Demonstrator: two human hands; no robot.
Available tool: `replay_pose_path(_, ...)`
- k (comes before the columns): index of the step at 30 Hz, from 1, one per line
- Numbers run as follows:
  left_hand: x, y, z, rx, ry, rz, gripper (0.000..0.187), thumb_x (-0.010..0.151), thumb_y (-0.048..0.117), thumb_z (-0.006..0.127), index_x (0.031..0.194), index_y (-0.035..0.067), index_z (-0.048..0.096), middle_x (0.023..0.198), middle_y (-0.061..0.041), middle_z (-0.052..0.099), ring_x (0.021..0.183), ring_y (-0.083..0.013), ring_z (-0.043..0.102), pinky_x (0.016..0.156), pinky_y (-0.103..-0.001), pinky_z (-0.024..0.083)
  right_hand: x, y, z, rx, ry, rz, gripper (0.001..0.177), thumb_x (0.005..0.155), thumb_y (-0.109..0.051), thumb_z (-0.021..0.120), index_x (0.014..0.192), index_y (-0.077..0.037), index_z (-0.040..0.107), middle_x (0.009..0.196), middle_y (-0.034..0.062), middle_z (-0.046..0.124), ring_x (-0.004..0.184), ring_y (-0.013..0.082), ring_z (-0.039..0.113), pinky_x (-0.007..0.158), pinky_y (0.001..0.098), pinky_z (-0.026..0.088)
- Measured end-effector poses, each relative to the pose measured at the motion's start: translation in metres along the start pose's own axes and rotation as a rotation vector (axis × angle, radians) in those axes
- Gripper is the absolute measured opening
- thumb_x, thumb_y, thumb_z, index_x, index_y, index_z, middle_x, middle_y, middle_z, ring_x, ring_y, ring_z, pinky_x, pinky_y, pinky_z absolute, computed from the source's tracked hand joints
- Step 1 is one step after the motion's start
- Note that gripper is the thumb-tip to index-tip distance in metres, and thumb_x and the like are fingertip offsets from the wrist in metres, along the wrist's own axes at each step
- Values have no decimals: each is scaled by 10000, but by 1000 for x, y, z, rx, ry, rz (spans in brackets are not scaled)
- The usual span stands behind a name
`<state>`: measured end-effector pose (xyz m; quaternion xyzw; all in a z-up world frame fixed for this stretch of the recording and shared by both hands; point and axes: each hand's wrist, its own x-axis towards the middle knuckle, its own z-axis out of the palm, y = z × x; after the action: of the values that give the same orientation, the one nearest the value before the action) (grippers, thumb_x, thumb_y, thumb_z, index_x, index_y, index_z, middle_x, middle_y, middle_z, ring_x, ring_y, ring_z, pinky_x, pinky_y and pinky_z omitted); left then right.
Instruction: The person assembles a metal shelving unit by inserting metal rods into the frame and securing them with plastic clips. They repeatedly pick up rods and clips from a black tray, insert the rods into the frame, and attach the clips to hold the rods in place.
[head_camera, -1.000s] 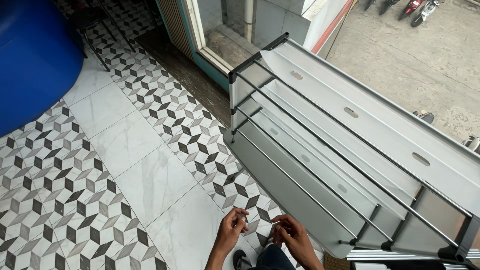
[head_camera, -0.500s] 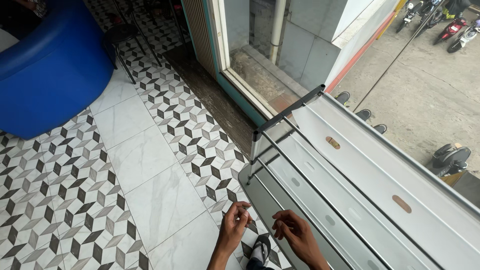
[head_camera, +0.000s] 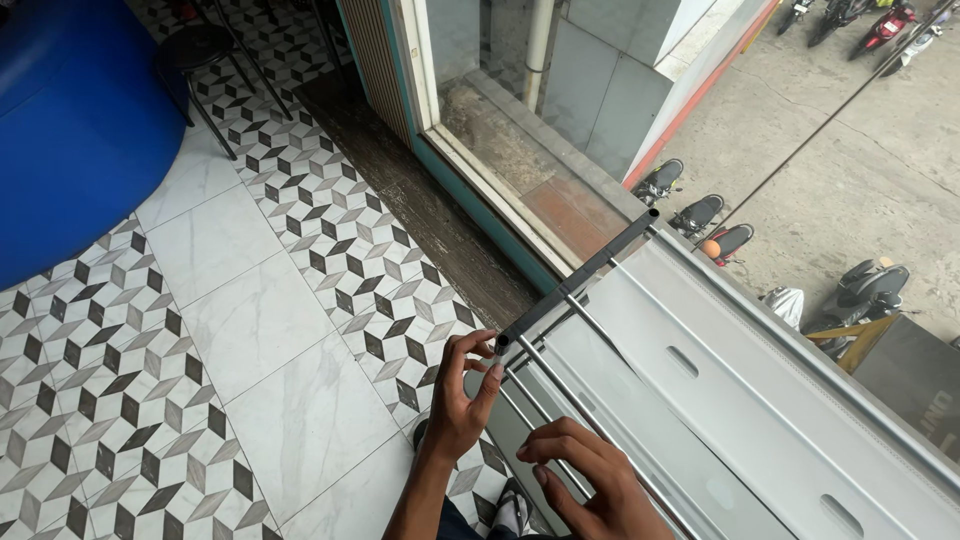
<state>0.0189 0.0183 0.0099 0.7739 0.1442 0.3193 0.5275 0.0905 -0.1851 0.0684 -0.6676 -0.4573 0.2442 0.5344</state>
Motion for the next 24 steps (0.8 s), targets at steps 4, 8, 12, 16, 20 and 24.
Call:
replay_pose_path(4,21,-10,-7,-59,-121,-5,389,1007,263,615,1354,89,601,1146,-69,617,1056,-193,616,898,-355,525,16,-17,-1,-229,196,21,252,783,53,690,966,-113,747,1011,50,765,1008,193,730,807,366,604)
replay_pose_path(8,35,-27,-21,-161,-319,-22,413,1002,270,586,1372,89,618,1145,-67,630,1027,-193,598,914,-354,499,52,-21,5,-443,260,217,271,788,2,746,1035,-108,745,1075,65,724,1010,233,712,797,395,621)
replay_pose_path(12,55,-47,-33,-268,-572,-41,485,967,288,577,1418,109,591,1228,-79,590,1102,-204,563,945,-378,473,71,-31,18,-482,400,247,290,805,-24,725,1087,-94,726,1105,89,699,1040,258,709,817,415,625)
replay_pose_path(16,75,-68,-37,-481,-781,-19,514,952,256,627,1448,127,582,1350,-100,492,1261,-232,490,1084,-426,440,89,-30,21,-399,345,537,327,854,-108,694,1181,-122,697,1046,59,749,853,217,776,696,374,659)
replay_pose_path(20,87,-85,-40,-671,-892,-29,403,946,191,666,1334,98,606,1351,-107,479,1340,-249,465,1153,-438,410,95,-27,33,-485,356,482,304,868,-144,702,1164,-75,691,980,76,788,658,205,774,579,358,629)
replay_pose_path(24,86,-97,-37,-546,-867,104,250,975,180,651,1186,67,580,1155,-86,552,1052,-213,497,956,-374,467,100,-22,47,-572,333,609,373,877,-240,723,1224,-106,694,974,66,774,661,203,749,621,376,610)
